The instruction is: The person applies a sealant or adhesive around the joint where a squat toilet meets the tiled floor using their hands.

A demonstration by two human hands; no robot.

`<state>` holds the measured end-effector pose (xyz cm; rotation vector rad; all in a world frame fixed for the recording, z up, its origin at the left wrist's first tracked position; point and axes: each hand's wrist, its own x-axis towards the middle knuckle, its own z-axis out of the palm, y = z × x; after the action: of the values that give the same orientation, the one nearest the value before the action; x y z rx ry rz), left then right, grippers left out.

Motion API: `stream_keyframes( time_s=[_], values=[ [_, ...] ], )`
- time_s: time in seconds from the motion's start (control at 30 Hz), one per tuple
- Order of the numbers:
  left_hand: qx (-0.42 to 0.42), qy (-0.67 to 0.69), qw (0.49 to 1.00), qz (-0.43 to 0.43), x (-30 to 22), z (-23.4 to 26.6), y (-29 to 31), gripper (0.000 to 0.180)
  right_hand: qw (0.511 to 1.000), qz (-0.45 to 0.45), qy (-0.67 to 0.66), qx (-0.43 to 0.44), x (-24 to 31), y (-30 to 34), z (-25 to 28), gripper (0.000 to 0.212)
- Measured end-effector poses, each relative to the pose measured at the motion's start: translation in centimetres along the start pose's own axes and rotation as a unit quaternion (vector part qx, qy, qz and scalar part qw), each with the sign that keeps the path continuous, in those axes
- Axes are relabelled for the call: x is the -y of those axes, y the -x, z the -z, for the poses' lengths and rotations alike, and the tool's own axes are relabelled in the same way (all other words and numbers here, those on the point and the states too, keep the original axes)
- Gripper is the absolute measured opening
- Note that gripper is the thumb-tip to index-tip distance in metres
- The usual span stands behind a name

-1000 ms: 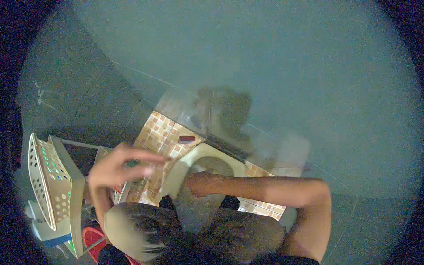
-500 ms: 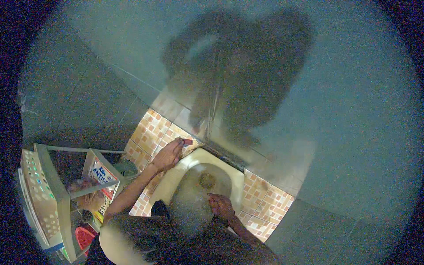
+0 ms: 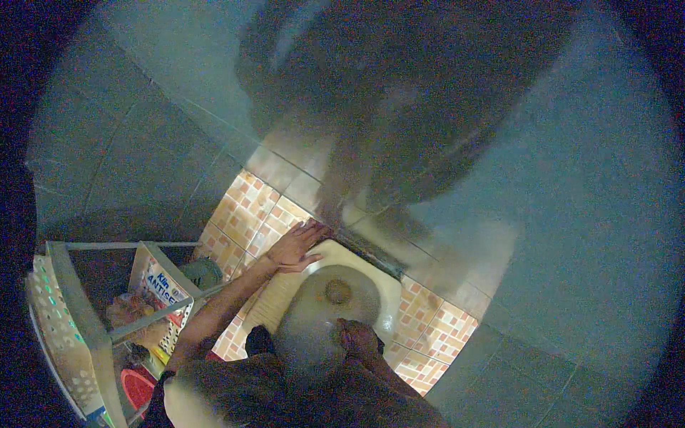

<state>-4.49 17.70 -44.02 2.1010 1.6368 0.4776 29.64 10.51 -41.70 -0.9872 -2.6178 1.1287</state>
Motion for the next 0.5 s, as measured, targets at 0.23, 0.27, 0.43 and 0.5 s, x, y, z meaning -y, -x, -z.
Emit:
stream_keyframes(
  time_s=[0.23, 0.27, 0.43, 0.5],
  values=[
    [0.030, -0.046, 0.997, 0.053, -1.4, 0.6, -0.4, 0.067, 0.994, -0.027, 0.064, 0.085, 1.1, -0.9, 0.9, 0.031],
    [0.027, -0.044, 0.997, 0.054, -1.1, 0.5, -0.3, 0.067, 0.994, -0.026, 0.067, 0.087, 0.9, -0.8, 0.7, 0.031],
    [-0.041, -0.057, 0.993, 0.092, 0.4, 0.6, 1.0, 0.067, 0.993, -0.095, -0.071, 0.007, -1.3, 1.0, -2.2, 0.028],
    [-0.056, -0.067, 0.993, 0.083, 1.0, 0.1, 1.3, 0.069, 0.998, -0.053, 0.035, 0.009, -1.5, 1.0, -2.0, 0.028]
  ],
)
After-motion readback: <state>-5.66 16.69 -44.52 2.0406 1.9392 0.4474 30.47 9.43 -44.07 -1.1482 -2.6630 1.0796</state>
